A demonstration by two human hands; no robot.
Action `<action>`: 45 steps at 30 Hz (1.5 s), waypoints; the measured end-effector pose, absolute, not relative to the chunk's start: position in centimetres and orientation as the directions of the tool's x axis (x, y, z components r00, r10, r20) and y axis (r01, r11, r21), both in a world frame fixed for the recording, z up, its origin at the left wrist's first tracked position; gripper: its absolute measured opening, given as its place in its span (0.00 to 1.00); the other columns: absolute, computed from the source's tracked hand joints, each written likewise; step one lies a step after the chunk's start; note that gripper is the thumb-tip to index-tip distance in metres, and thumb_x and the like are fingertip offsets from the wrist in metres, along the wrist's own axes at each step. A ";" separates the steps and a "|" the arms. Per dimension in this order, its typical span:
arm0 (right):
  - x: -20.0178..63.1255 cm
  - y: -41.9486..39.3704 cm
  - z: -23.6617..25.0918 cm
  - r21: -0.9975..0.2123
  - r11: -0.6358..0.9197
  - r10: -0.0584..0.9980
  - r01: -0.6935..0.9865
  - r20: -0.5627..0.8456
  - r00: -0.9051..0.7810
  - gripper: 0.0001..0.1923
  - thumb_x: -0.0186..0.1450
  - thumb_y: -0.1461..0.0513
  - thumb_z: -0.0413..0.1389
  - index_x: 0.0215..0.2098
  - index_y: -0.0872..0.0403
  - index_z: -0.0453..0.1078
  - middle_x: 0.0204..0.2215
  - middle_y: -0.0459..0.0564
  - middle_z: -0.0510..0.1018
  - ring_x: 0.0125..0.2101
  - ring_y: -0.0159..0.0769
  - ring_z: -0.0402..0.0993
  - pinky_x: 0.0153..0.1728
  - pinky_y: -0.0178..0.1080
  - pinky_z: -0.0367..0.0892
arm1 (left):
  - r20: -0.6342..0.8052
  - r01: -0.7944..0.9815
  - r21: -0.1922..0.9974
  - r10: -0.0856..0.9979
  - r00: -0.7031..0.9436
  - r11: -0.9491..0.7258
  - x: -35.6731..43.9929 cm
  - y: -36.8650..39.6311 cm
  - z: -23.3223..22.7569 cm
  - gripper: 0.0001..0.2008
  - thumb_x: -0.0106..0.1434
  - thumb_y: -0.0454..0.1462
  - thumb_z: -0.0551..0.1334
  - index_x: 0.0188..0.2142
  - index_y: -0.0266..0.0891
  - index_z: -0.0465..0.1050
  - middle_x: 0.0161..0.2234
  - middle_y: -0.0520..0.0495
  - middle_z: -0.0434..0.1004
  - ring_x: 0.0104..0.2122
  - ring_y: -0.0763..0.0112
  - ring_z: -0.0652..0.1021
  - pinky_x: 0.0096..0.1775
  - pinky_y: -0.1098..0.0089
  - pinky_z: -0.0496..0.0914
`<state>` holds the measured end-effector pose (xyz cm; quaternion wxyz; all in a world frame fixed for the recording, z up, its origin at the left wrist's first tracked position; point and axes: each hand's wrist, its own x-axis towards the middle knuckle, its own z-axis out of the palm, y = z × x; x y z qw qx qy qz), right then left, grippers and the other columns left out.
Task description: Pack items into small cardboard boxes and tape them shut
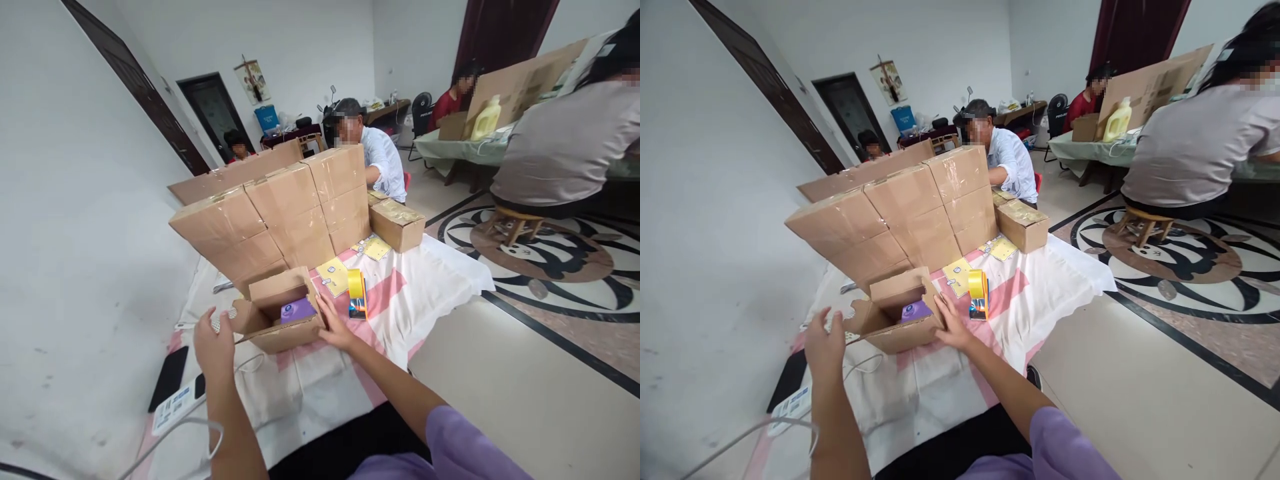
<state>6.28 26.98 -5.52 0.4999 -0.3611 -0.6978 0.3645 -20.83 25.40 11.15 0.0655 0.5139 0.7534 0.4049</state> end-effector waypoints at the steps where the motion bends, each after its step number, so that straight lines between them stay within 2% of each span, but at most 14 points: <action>1: 6.5 26.8 -5.0 -0.868 0.487 0.862 0.097 0.460 -0.212 0.44 0.67 0.43 0.54 0.74 0.50 0.47 0.74 0.56 0.40 0.73 0.54 0.36 0.71 0.54 0.42 | 0.279 0.645 0.752 0.820 -0.499 0.137 -21.4 24.7 10.2 0.28 0.69 0.51 0.51 0.61 0.39 0.67 0.61 0.36 0.70 0.60 0.51 0.71 0.60 0.53 0.64; 3: 7.2 26.6 -3.4 -0.860 0.509 0.853 0.039 0.499 -0.153 0.34 0.72 0.44 0.47 0.72 0.47 0.55 0.74 0.52 0.43 0.73 0.49 0.38 0.71 0.53 0.42 | 0.187 0.530 0.842 0.867 -0.462 0.101 -22.0 23.4 8.5 0.28 0.70 0.51 0.51 0.63 0.40 0.65 0.62 0.38 0.69 0.58 0.55 0.73 0.56 0.58 0.69; 5: 7.8 26.6 -1.4 -0.857 0.514 0.852 0.042 0.504 -0.142 0.32 0.73 0.45 0.48 0.71 0.44 0.56 0.74 0.49 0.47 0.73 0.46 0.40 0.72 0.52 0.41 | 0.299 0.602 0.798 0.860 -0.413 0.011 -21.9 22.7 7.9 0.29 0.69 0.51 0.54 0.64 0.39 0.65 0.63 0.38 0.68 0.61 0.55 0.71 0.58 0.58 0.68; 9: 8.0 27.1 2.0 -0.913 0.398 0.909 0.094 0.377 -0.180 0.46 0.67 0.47 0.59 0.75 0.45 0.43 0.74 0.52 0.47 0.73 0.44 0.40 0.72 0.53 0.39 | 0.497 0.901 0.405 0.864 -0.075 -0.155 -19.1 23.9 11.2 0.21 0.69 0.48 0.55 0.54 0.40 0.74 0.54 0.39 0.77 0.56 0.53 0.74 0.60 0.55 0.64; 11: 7.5 27.6 2.7 -0.934 0.342 0.930 0.101 0.322 -0.176 0.55 0.62 0.50 0.65 0.76 0.46 0.37 0.74 0.54 0.46 0.73 0.46 0.41 0.72 0.53 0.41 | 0.166 0.908 0.297 0.952 0.255 -0.295 -16.1 26.3 13.4 0.17 0.70 0.45 0.54 0.51 0.45 0.77 0.52 0.44 0.80 0.52 0.56 0.77 0.53 0.60 0.68; 13: 6.8 28.2 2.8 -0.940 0.327 0.939 0.102 0.310 -0.153 0.56 0.60 0.55 0.66 0.76 0.47 0.38 0.73 0.54 0.50 0.73 0.46 0.44 0.71 0.53 0.44 | -0.262 0.839 0.233 0.799 0.541 -0.492 -12.9 29.1 14.5 0.17 0.69 0.40 0.54 0.52 0.44 0.77 0.53 0.43 0.80 0.50 0.58 0.78 0.49 0.64 0.70; 16: 6.0 28.6 2.0 -0.942 0.317 0.947 0.108 0.308 -0.097 0.48 0.63 0.63 0.58 0.76 0.47 0.41 0.72 0.52 0.53 0.73 0.43 0.45 0.72 0.52 0.42 | -0.420 0.781 0.234 0.664 0.619 -0.579 -9.4 32.2 14.2 0.13 0.64 0.36 0.60 0.44 0.44 0.81 0.44 0.45 0.84 0.41 0.59 0.81 0.44 0.67 0.71; 21: 5.4 28.0 1.2 -0.926 0.336 0.940 0.171 0.319 -0.116 0.46 0.62 0.67 0.51 0.76 0.54 0.40 0.74 0.53 0.47 0.74 0.40 0.38 0.73 0.52 0.39 | -0.405 0.756 0.152 0.657 0.636 -0.637 -8.7 32.6 12.2 0.18 0.63 0.31 0.59 0.49 0.44 0.80 0.53 0.43 0.81 0.48 0.56 0.80 0.51 0.64 0.69; 29: 5.6 27.5 2.4 -0.927 0.303 0.952 0.222 0.284 -0.115 0.42 0.66 0.65 0.52 0.76 0.55 0.42 0.73 0.56 0.52 0.73 0.43 0.45 0.72 0.52 0.42 | -0.350 0.766 0.118 0.695 0.628 -0.633 -9.0 32.4 12.9 0.16 0.63 0.32 0.58 0.44 0.44 0.82 0.48 0.40 0.83 0.47 0.53 0.82 0.50 0.61 0.71; 32: 6.5 27.3 1.9 -0.913 0.354 0.935 0.202 0.339 -0.109 0.40 0.67 0.56 0.59 0.74 0.49 0.51 0.72 0.53 0.56 0.72 0.46 0.47 0.71 0.54 0.45 | -0.029 0.781 0.191 0.792 0.610 -0.594 -12.2 30.0 13.7 0.16 0.67 0.42 0.57 0.50 0.50 0.80 0.54 0.46 0.80 0.55 0.55 0.77 0.58 0.57 0.67; 35: 7.2 27.0 1.3 -0.918 0.366 0.925 0.151 0.342 -0.162 0.42 0.64 0.50 0.64 0.72 0.45 0.55 0.72 0.53 0.54 0.72 0.49 0.47 0.70 0.54 0.47 | 0.610 0.858 0.390 0.792 0.033 -0.336 -17.2 26.0 10.8 0.25 0.68 0.50 0.56 0.58 0.43 0.73 0.61 0.39 0.72 0.61 0.50 0.70 0.63 0.49 0.63; 38: 7.4 26.6 1.2 -0.905 0.411 0.883 0.114 0.363 -0.299 0.37 0.65 0.46 0.62 0.69 0.43 0.61 0.74 0.52 0.47 0.73 0.48 0.42 0.70 0.52 0.45 | 0.556 0.728 0.682 0.698 -0.451 -0.072 -21.4 23.1 5.2 0.44 0.62 0.55 0.61 0.71 0.34 0.52 0.65 0.29 0.63 0.63 0.42 0.68 0.61 0.44 0.65; 42: 7.1 26.2 1.8 -0.891 0.439 0.858 0.112 0.379 -0.346 0.26 0.73 0.45 0.49 0.63 0.47 0.70 0.75 0.50 0.41 0.74 0.43 0.38 0.70 0.48 0.45 | 0.358 0.625 0.755 0.923 -0.141 -0.197 -23.3 22.0 0.5 0.54 0.59 0.61 0.62 0.73 0.36 0.40 0.64 0.30 0.67 0.66 0.42 0.64 0.63 0.44 0.63; 45: 6.8 26.1 1.7 -0.891 0.432 0.873 0.138 0.375 -0.312 0.27 0.74 0.44 0.45 0.61 0.48 0.72 0.75 0.50 0.44 0.74 0.41 0.37 0.70 0.48 0.45 | 0.337 0.695 0.647 0.935 0.109 -0.314 -23.4 21.7 1.0 0.54 0.51 0.58 0.70 0.71 0.44 0.51 0.63 0.37 0.69 0.69 0.43 0.59 0.66 0.44 0.59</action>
